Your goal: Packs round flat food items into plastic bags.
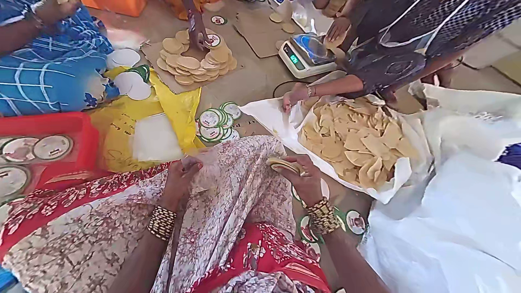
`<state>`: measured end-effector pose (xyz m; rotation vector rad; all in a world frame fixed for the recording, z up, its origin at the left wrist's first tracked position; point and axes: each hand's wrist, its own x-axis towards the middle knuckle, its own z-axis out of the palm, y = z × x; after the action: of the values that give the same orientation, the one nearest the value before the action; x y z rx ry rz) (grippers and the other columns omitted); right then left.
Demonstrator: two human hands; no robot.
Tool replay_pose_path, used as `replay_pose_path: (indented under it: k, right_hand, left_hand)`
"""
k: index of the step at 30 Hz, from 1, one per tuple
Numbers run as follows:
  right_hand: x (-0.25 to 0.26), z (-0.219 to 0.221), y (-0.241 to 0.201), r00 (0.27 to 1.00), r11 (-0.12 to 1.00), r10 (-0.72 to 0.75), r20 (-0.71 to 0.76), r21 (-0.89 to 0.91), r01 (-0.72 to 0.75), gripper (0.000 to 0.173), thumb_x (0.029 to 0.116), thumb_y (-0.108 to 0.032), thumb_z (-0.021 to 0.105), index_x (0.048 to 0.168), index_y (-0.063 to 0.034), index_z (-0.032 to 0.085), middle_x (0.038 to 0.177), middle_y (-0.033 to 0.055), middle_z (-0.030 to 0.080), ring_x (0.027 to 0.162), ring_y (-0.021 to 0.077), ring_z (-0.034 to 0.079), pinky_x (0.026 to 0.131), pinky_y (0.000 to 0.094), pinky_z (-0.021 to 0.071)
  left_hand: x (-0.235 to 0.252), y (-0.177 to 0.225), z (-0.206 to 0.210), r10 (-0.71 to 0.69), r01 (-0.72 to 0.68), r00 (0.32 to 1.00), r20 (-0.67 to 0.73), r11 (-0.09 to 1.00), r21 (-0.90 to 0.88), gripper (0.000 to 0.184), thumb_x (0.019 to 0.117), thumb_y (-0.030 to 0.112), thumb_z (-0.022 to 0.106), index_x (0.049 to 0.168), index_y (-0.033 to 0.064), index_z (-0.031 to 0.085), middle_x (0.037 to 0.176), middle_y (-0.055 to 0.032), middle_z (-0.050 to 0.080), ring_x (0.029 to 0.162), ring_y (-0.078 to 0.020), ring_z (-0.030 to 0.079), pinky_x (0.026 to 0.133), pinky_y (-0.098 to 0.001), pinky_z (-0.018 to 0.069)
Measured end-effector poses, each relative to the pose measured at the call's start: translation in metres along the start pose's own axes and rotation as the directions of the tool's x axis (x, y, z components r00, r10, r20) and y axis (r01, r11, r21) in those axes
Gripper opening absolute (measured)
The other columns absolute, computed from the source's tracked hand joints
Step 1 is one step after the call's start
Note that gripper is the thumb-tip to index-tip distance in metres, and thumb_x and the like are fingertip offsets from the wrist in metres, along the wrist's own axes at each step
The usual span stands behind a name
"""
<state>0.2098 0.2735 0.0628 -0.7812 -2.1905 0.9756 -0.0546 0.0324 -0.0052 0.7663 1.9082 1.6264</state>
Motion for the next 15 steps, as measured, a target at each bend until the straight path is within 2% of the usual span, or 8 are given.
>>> replay_pose_path:
  k: [2, 3, 6, 8, 11, 13, 15]
  right_hand:
    - [0.001, 0.004, 0.003, 1.000, 0.996, -0.020, 0.010, -0.082, 0.021, 0.023, 0.0813, -0.025, 0.080, 0.095, -0.0059, 0.078, 0.094, 0.0055, 0.073, 0.098, 0.0146, 0.062, 0.092, 0.0348, 0.0466]
    - [0.001, 0.005, 0.003, 1.000, 0.997, -0.028, 0.001, -0.072, 0.028, 0.022, 0.0812, -0.025, 0.081, 0.094, -0.0062, 0.079, 0.094, 0.0044, 0.073, 0.098, 0.0130, 0.062, 0.092, 0.0328, 0.0472]
    - [0.001, 0.003, 0.004, 0.995, 0.993, -0.066, -0.074, 0.089, 0.072, 0.021, 0.0813, -0.021, 0.083, 0.094, -0.0062, 0.077, 0.097, -0.0004, 0.072, 0.099, 0.0060, 0.063, 0.093, 0.0235, 0.0504]
    - [-0.003, 0.002, 0.002, 0.996, 0.994, -0.041, -0.084, 0.100, 0.050, 0.021, 0.0820, -0.021, 0.083, 0.095, -0.0054, 0.076, 0.099, 0.0002, 0.071, 0.100, 0.0057, 0.064, 0.093, 0.0231, 0.0520]
    - [-0.009, 0.008, 0.002, 1.000, 0.999, 0.006, 0.006, -0.048, -0.005, 0.028, 0.0824, -0.020, 0.078, 0.099, 0.0018, 0.075, 0.098, 0.0103, 0.074, 0.094, 0.0105, 0.069, 0.088, 0.0308, 0.0556]
    - [-0.011, 0.014, 0.006, 0.999, 0.999, -0.038, 0.036, -0.017, 0.039, 0.027, 0.0845, -0.019, 0.076, 0.101, 0.0027, 0.075, 0.099, 0.0081, 0.076, 0.092, 0.0039, 0.070, 0.089, 0.0243, 0.0567]
    - [-0.011, 0.018, 0.009, 0.998, 0.995, -0.049, 0.037, 0.089, 0.046, 0.027, 0.0847, -0.015, 0.076, 0.104, 0.0038, 0.074, 0.102, 0.0055, 0.076, 0.095, 0.0003, 0.070, 0.090, 0.0196, 0.0572]
  left_hand:
    - [-0.001, -0.001, 0.000, -0.009, 0.009, 1.000, 0.005, 1.000, 0.010, 0.009, 0.0945, 0.009, 0.066, 0.100, 0.0035, 0.070, 0.088, 0.0038, 0.070, 0.080, 0.0002, 0.064, 0.075, -0.0191, 0.0545]
    - [-0.002, -0.001, -0.001, -0.001, 0.001, 1.000, 0.002, 1.000, 0.010, 0.009, 0.0946, 0.009, 0.066, 0.101, 0.0031, 0.070, 0.089, 0.0035, 0.070, 0.081, -0.0001, 0.065, 0.077, -0.0194, 0.0549]
    - [-0.003, 0.000, 0.002, 0.100, -0.098, 0.992, -0.082, 0.995, 0.028, 0.010, 0.0925, 0.008, 0.068, 0.099, 0.0009, 0.070, 0.092, 0.0019, 0.072, 0.087, -0.0004, 0.067, 0.084, -0.0211, 0.0562]
    - [-0.007, 0.005, 0.004, 0.196, -0.183, 0.970, -0.146, 0.978, 0.100, 0.014, 0.0919, 0.012, 0.071, 0.099, -0.0010, 0.072, 0.095, -0.0017, 0.073, 0.092, -0.0028, 0.068, 0.090, -0.0252, 0.0570]
    - [-0.019, 0.027, 0.005, 0.369, -0.327, 0.913, -0.173, 0.917, 0.230, 0.017, 0.0914, 0.015, 0.070, 0.094, -0.0011, 0.073, 0.093, -0.0054, 0.073, 0.091, -0.0043, 0.068, 0.088, -0.0250, 0.0560]
    - [-0.029, 0.046, 0.005, 0.494, -0.454, 0.856, -0.155, 0.860, 0.232, 0.011, 0.0908, 0.009, 0.067, 0.093, 0.0000, 0.073, 0.092, -0.0066, 0.072, 0.091, -0.0060, 0.067, 0.087, -0.0222, 0.0554]
    - [-0.042, 0.066, 0.006, 0.577, -0.545, 0.807, -0.129, 0.810, 0.216, 0.010, 0.0956, 0.008, 0.061, 0.096, 0.0041, 0.070, 0.093, -0.0050, 0.070, 0.093, -0.0059, 0.066, 0.087, -0.0196, 0.0546]
